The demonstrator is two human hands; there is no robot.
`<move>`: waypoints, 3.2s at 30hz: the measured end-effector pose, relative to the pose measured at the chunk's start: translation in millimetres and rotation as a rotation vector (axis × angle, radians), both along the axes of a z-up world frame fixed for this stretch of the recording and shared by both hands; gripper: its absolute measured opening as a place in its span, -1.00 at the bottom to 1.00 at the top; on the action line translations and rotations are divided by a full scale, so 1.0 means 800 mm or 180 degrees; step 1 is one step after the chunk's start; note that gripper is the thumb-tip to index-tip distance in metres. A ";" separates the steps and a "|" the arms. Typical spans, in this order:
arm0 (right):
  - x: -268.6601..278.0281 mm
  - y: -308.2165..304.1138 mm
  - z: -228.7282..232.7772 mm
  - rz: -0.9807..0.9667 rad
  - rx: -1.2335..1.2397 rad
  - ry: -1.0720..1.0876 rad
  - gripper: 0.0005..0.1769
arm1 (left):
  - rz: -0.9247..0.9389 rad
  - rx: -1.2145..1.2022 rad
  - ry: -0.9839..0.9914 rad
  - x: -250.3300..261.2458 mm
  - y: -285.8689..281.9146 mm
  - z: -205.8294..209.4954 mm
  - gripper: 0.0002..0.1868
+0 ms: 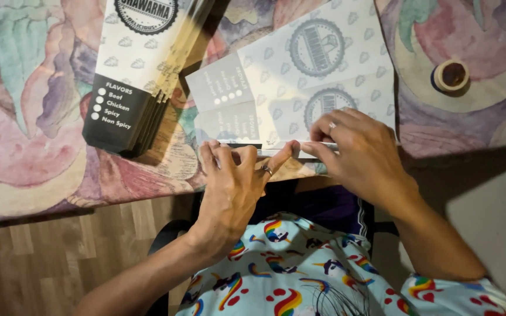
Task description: Preparing food wrappers by folding them and applying flavor labels
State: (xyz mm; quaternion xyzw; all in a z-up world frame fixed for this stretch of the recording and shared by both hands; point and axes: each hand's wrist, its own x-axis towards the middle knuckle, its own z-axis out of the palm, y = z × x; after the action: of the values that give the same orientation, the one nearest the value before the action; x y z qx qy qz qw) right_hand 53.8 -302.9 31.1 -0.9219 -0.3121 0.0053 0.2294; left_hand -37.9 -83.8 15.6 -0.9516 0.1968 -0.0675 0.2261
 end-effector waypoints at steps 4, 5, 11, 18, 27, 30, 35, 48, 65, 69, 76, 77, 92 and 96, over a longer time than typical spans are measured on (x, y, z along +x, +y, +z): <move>-0.007 -0.022 0.002 0.0175 0.0211 -0.0401 -0.86 | 0.0014 0.0020 -0.0035 0.004 -0.003 0.004 0.03; -0.006 -0.027 -0.001 0.0199 0.0474 -0.0340 -0.88 | 0.0018 0.0104 -0.0012 0.004 -0.003 0.003 0.03; -0.001 -0.037 -0.011 0.0218 0.1070 -0.0025 -0.89 | 0.0068 0.0427 -0.0068 0.006 -0.013 0.006 0.01; 0.013 -0.025 0.003 -0.0272 0.0883 0.0894 -0.88 | 0.0088 0.0617 -0.0262 0.012 -0.020 0.012 0.00; 0.000 -0.038 0.006 -0.0408 0.0002 0.0783 -0.90 | -0.0013 0.0807 -0.0197 0.018 -0.022 0.026 0.33; -0.007 -0.059 0.004 -0.0073 0.0657 0.0063 -0.87 | -0.0030 0.0846 -0.0192 0.018 -0.022 0.027 0.00; -0.009 -0.068 -0.007 -0.0124 0.1009 0.0065 -0.88 | -0.0026 0.0830 -0.0128 0.018 -0.024 0.026 -0.03; 0.004 -0.061 0.001 -0.0886 0.0392 0.0686 -0.77 | -0.0084 0.0915 -0.0119 0.017 -0.024 0.033 -0.07; -0.027 -0.081 -0.029 -0.1129 0.1063 0.0024 -0.76 | -0.0063 0.0795 -0.0056 0.011 -0.023 0.029 0.06; -0.034 -0.098 -0.033 -0.1265 0.1032 -0.0024 -0.74 | -0.0053 0.0851 -0.0095 0.011 -0.023 0.029 0.06; -0.016 -0.137 -0.027 -0.1590 0.1462 0.1274 -0.82 | -0.0023 0.0968 -0.0025 0.011 -0.025 0.036 0.13; -0.008 -0.146 -0.028 -0.1343 0.1235 0.0541 -0.85 | -0.0003 0.0852 0.0013 0.011 -0.025 0.034 0.18; -0.010 -0.067 0.013 0.0492 0.0887 -0.0610 -0.71 | 0.0172 0.0702 0.0052 0.011 -0.030 0.029 0.08; -0.016 -0.030 -0.003 0.0814 0.1076 -0.0748 -0.75 | 0.0182 0.0624 0.0175 0.011 -0.028 0.029 0.02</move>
State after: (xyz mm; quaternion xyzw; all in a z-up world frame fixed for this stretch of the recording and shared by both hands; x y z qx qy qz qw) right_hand 40.7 -326.7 29.0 -0.8177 -0.4473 -0.1254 0.3401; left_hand -28.7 -106.0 38.7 -0.9316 0.1813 -0.0152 0.3145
